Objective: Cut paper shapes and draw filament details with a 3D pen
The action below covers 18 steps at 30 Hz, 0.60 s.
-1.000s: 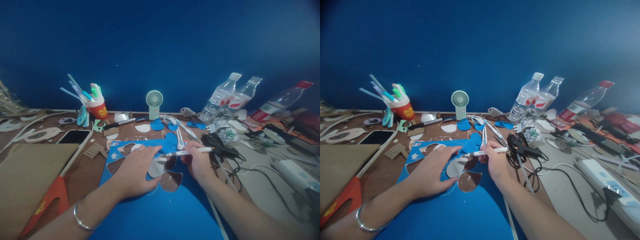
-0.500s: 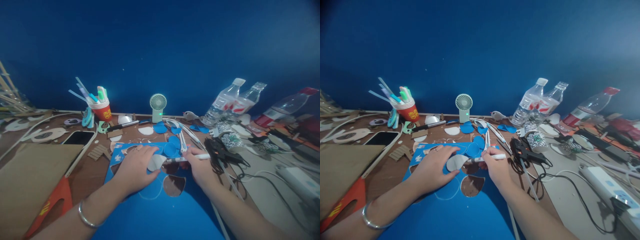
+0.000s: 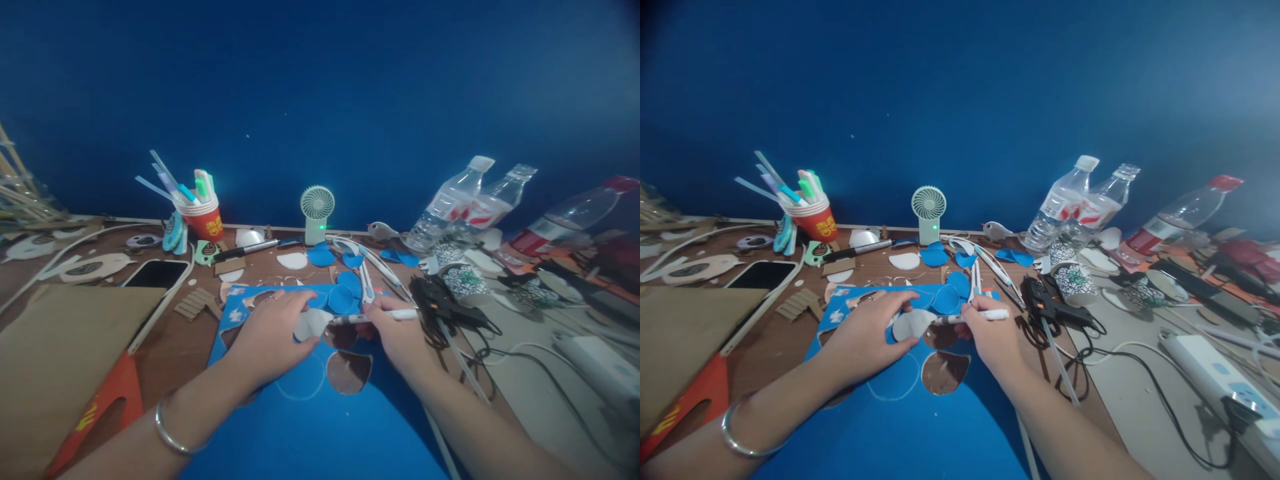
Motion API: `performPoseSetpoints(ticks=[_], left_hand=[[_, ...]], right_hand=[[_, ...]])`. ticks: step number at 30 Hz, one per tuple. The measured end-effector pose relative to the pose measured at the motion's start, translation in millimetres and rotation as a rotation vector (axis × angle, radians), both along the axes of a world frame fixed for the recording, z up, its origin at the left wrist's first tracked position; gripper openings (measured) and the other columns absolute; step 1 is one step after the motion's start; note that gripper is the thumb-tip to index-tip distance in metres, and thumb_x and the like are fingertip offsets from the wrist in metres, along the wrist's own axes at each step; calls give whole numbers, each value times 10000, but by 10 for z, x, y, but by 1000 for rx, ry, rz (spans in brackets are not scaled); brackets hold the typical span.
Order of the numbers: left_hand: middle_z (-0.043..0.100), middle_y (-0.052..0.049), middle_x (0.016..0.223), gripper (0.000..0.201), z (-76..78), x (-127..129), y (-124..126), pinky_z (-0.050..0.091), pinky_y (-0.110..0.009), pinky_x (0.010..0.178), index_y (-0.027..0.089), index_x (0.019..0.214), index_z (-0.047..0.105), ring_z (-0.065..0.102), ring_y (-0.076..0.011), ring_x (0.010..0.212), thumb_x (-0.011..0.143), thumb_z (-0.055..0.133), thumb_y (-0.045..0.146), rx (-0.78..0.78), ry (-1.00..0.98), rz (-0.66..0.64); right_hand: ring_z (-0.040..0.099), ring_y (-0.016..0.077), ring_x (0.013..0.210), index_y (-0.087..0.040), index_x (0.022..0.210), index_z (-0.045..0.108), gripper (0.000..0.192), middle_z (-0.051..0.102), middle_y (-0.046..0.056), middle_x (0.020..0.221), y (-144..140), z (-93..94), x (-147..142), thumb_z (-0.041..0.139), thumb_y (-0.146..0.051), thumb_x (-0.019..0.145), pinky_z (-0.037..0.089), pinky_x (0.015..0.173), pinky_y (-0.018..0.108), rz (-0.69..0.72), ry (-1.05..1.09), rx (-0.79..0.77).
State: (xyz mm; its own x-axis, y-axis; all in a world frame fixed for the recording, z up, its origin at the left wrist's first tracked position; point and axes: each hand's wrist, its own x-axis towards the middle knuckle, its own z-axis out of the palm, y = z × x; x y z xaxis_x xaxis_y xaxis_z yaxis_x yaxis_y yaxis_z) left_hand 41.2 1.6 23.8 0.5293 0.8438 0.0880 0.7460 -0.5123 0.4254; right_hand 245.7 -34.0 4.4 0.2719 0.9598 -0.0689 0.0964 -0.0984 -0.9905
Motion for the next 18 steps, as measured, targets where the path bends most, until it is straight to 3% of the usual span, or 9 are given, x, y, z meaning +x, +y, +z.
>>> performPoseSetpoints(ticks=[4, 9, 15, 18], left_hand=[[590, -63, 1101, 543, 16, 10, -2, 447, -429, 808, 269, 1224, 448, 528, -288, 1021, 720, 555, 440, -14, -13, 10], [603, -54, 1066, 530, 40, 21, -9, 446, -418, 802, 269, 1205, 460, 536, -281, 998, 710, 568, 427, -35, -18, 26], [582, -49, 1122, 526, 27, 14, -10, 444, -429, 825, 284, 1213, 452, 514, -286, 1047, 724, 559, 445, -44, -14, 22], [573, -54, 1141, 526, 12, 12, -7, 441, -435, 833, 279, 1216, 450, 509, -289, 1057, 725, 561, 434, -34, -16, 14]], right_hand=[[550, 129, 398, -179, 474, 473, 301, 587, -22, 426, 11, -60, 16, 573, -271, 742, 418, 390, 206, -89, 16, 47], [561, 129, 415, -177, 467, 470, 298, 582, -19, 434, 0, 25, -14, 579, -267, 729, 432, 417, 207, 39, 4, 22], [540, 126, 401, -176, 475, 488, 292, 591, -13, 434, 19, -23, -5, 575, -276, 735, 420, 401, 209, -83, 32, 49], [540, 131, 395, -178, 469, 475, 304, 591, -14, 433, 20, -39, 12, 587, -282, 731, 429, 404, 220, -10, 44, 44]])
